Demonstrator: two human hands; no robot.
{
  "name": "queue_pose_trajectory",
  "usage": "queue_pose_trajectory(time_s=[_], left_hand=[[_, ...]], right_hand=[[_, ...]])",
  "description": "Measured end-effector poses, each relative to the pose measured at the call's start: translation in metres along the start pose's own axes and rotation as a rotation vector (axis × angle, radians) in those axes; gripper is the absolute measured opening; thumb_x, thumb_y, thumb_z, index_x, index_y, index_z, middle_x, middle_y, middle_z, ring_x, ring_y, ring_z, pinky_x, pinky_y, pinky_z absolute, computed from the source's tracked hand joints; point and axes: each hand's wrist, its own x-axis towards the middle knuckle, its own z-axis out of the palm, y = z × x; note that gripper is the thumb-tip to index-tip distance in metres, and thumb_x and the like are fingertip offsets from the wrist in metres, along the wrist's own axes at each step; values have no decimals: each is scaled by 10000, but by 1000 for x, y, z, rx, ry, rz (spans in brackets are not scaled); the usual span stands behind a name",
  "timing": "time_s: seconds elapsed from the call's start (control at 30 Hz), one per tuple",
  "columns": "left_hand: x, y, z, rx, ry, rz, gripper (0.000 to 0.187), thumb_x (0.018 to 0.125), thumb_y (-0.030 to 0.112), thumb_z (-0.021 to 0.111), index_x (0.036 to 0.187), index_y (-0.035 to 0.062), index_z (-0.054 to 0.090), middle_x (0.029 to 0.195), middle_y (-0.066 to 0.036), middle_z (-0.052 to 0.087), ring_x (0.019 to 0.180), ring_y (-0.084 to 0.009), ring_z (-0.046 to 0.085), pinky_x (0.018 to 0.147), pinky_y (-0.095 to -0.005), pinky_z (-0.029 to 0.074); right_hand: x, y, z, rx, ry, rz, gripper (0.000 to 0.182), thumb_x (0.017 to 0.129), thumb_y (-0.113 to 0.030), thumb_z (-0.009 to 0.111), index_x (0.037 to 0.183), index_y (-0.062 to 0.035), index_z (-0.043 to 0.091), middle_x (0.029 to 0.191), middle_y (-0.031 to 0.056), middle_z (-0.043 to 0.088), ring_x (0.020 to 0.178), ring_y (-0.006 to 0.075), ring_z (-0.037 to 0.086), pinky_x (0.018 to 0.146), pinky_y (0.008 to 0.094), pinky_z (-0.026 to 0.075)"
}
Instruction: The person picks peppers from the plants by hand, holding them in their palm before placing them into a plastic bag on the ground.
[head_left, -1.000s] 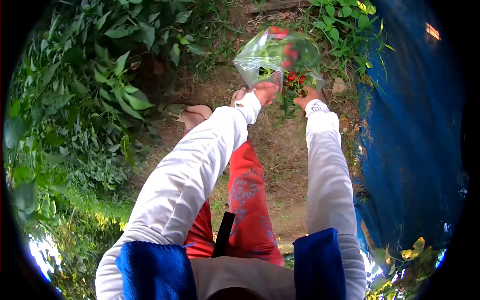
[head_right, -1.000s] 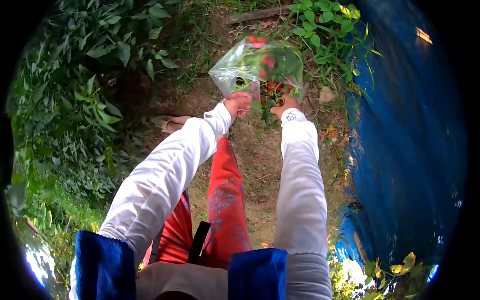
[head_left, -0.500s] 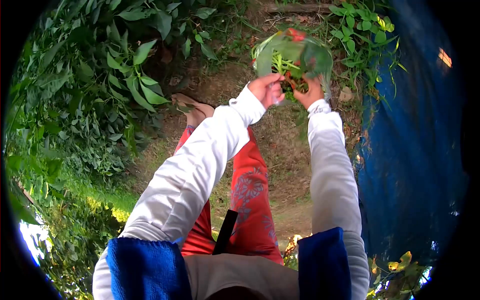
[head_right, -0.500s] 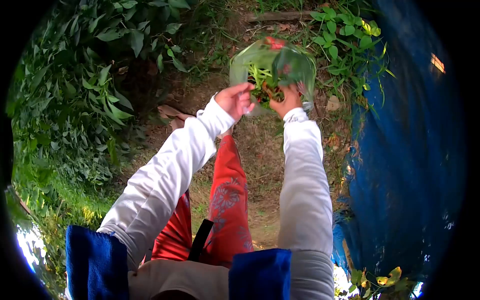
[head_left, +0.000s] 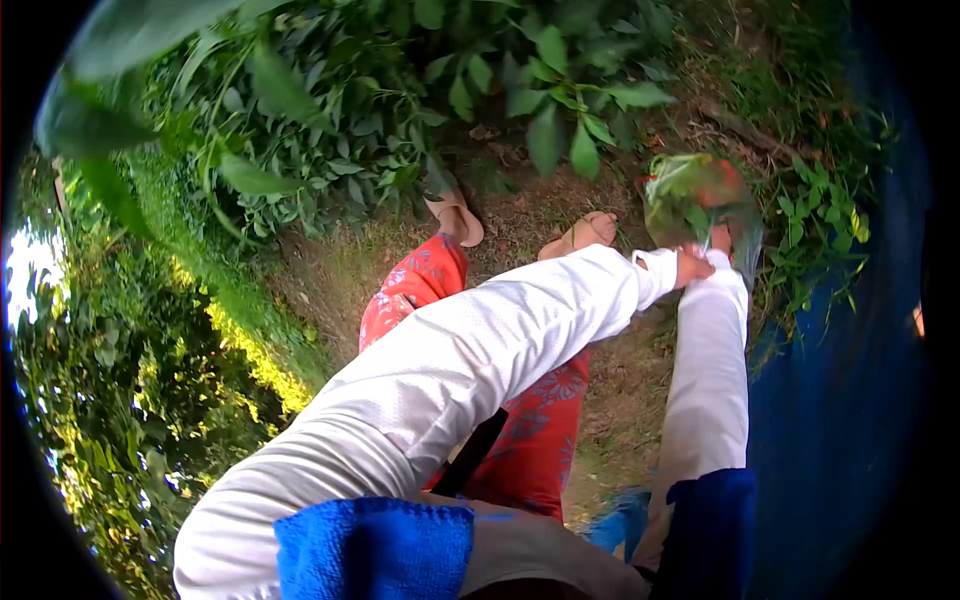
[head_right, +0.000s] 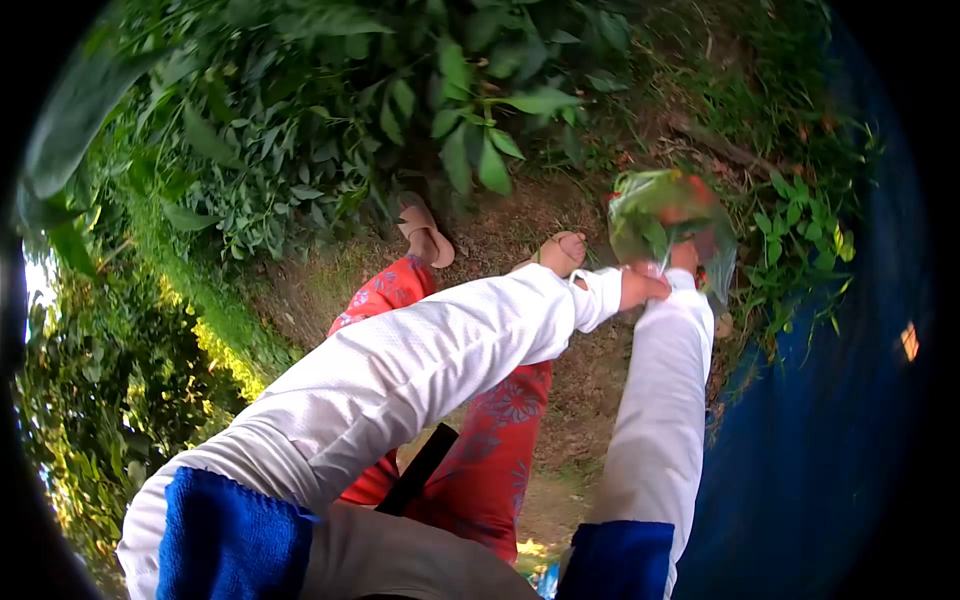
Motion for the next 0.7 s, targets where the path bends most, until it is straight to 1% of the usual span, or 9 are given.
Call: queue_pose_trajectory(time_s=[0.03,0.17,0.2,0.33,0.4,0.5,0.57,0.67,0.7], left_hand=[[-7,-1,-1,109,22,-33,209,700,199,613,797,22,563,727,-107,571,652,-146,540,608,-284,423],[-82,49,-22,292,193,-88,337,659,290,650,837,19,560,794,-118,580,711,-200,544,652,-330,434],[-112,69,-42,308,83,-179,418,758,290,592,1054,8,502,957,-100,587,897,-186,552,791,-290,435],[-241,142,-134,450,47,-189,334,754,335,591,917,46,557,863,-99,598,806,-203,569,739,-301,447],[-296,147,-195,480,385,74,269,753,237,596,920,29,565,846,-122,605,777,-226,592,708,-307,472],[-389,204,-303,765,1141,411,397,750,248,607,1067,29,513,1026,-160,558,962,-295,531,854,-372,407],[-421,192,-385,1487,1423,208,617,741,411,592,1211,57,405,1190,-160,465,1119,-320,421,968,-457,278],[-433,145,-452,1063,789,-697,906,689,630,505,1324,51,217,1298,-188,351,1176,-346,360,978,-445,279],[-428,103,-471,1131,635,-629,817,745,577,477,1296,13,264,1278,-218,361,1155,-350,383,961,-419,316]], right_hand=[[-13,-14,-42,81,-227,148,547,784,-152,530,1288,-95,326,1326,144,312,1184,307,355,979,328,312],[-78,-38,-117,324,86,30,420,782,-131,554,1181,-47,451,1171,179,461,1078,329,448,901,366,364],[-91,-33,-123,259,69,120,328,802,-145,538,1106,-24,511,1068,180,531,979,300,523,843,356,407],[-142,-1,-113,601,79,337,132,833,-134,534,883,-14,554,764,19,557,680,97,527,624,228,443],[-148,-39,-118,899,176,428,109,843,-134,528,843,-27,550,722,-5,535,631,71,494,557,194,414],[-148,-190,-151,843,2,333,116,849,-131,531,854,-17,549,730,3,546,657,76,511,590,193,428],[-133,-313,-166,752,-79,109,143,844,-98,527,936,7,554,815,44,576,694,100,541,635,211,441],[-94,-533,-194,824,-140,-321,173,749,11,549,919,17,578,804,117,584,689,182,562,629,256,446],[-82,-596,-195,890,-198,-390,186,744,0,560,928,18,573,827,121,587,715,183,568,642,264,450]])
